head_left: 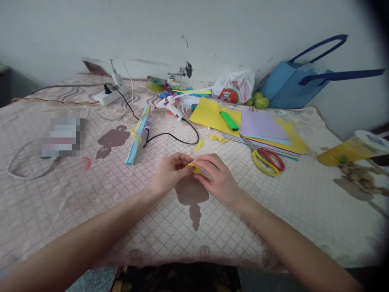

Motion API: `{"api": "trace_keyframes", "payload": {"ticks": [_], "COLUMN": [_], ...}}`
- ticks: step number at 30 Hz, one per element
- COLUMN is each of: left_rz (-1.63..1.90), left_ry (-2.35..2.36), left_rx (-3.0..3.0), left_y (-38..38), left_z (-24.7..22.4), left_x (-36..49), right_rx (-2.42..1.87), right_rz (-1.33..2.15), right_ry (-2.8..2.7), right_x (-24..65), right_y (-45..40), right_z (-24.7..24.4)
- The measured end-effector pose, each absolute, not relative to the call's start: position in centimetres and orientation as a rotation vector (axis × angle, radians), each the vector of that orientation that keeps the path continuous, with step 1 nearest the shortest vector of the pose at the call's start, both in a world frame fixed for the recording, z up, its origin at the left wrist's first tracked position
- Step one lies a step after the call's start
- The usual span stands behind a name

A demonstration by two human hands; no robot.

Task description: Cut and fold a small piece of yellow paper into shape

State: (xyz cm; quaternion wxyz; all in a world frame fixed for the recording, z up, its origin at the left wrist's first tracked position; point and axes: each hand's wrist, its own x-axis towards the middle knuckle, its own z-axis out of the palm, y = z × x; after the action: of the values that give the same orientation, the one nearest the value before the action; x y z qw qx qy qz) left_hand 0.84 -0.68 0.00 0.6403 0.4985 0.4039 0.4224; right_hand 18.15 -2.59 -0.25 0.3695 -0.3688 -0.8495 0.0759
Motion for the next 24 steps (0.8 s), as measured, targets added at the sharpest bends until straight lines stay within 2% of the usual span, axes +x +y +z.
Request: {"api": "trace_keyframes", "payload": {"ticks": [16, 24], "left_rz": [0.921, 0.897], "left_ry": [0.922, 0.920], "left_rx": [1.164, 1.270], "left_y": [-0.68, -0.48], "left_z": [0.01, 0.06], "left_x": [0.92, 0.79], "right_rx": [-1.010, -1.047], "right_rz": [0.297, 0.539], "right_ry": [-2.119, -1.942], "right_x": [18.36, 18.11], "right_y": [-2.70, -2.66], "right_z": [-0.61, -0.06]}}
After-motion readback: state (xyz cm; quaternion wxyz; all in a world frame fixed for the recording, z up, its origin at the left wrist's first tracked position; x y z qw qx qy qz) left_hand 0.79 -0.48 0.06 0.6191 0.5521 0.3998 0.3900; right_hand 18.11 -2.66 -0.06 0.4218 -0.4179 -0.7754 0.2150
